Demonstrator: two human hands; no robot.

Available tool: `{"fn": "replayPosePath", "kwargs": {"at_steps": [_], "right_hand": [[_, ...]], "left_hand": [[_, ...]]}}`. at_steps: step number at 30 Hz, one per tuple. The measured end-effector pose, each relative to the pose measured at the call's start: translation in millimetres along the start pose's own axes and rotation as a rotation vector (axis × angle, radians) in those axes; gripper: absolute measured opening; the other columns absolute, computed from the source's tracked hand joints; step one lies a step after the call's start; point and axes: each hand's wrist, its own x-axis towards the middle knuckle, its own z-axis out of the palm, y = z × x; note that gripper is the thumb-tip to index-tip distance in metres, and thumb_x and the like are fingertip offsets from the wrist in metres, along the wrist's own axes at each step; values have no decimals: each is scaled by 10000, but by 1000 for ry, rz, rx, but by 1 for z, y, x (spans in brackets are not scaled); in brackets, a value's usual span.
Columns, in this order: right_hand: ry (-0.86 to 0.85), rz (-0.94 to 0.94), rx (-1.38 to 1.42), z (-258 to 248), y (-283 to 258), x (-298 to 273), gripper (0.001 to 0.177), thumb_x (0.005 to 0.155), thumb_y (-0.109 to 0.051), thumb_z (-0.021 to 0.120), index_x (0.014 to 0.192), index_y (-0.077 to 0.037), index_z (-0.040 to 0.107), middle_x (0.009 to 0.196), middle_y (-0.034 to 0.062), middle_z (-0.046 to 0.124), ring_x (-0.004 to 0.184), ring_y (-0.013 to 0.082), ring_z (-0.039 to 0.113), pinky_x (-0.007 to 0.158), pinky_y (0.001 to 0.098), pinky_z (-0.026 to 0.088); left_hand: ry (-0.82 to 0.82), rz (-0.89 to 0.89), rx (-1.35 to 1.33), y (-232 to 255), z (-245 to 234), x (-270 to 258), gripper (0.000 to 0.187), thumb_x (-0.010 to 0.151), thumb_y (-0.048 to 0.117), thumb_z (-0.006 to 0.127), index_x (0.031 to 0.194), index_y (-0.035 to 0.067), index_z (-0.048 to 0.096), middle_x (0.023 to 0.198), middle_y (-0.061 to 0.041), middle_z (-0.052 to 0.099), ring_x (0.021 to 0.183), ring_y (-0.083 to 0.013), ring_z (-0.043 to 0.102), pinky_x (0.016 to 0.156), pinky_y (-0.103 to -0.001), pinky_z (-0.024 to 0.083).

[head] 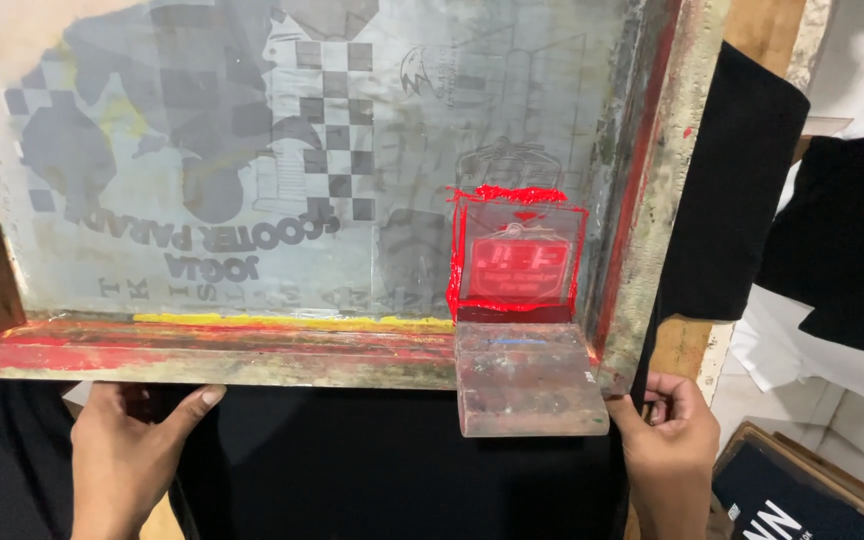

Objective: The person performs screen printing on black t-shirts by placing a screen over the garment and using a squeegee to apply red ink. They then lift the screen to reveal the printed logo and move the t-shirt to a drying rack.

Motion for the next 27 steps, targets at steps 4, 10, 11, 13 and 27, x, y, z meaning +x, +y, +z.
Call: {"fn": "replayPosePath", "kwargs": {"at_steps": [4,10,11,13,27], "right_hand": [[0,37,-61,-1,-2,1,316,824,-62,800,1076,35,635,876,138,635,752,178,521,683,293,432],[10,23,-100,-2,0,2,320,826,-152,815,1042,16,650,872,112,628,743,155,491,676,286,399],[14,26,-97,-2,-3,1,320,826,-152,815,1042,16,650,872,112,628,743,155,491,676,286,399],[11,33,-56,-1,-9,-2,298,829,-143,811,1037,7,659,847,85,601,714,129,433,656,268,384],[5,52,41,0,-9,0,315,804,-65,811,1048,37,639,906,143,655,846,192,602,798,292,497]], "left_hand": [[-38,-110,-2,14,-6,-3,841,692,509,873,1203,-105,608,1189,-224,668,1126,-378,621,906,-473,496],[3,-12,5,5,-3,0,571,721,432,913,905,-49,666,854,-154,728,830,-302,675,766,-432,486],[2,-6,7,3,-2,0,571,721,432,913,905,-49,666,854,-154,728,830,-302,675,766,-432,486],[3,-22,43,-1,0,2,615,721,494,908,751,-18,568,720,-113,637,726,-280,604,711,-418,450],[30,-21,77,-8,5,5,690,704,511,893,1017,-53,648,975,-190,689,985,-368,632,846,-470,486]]}}
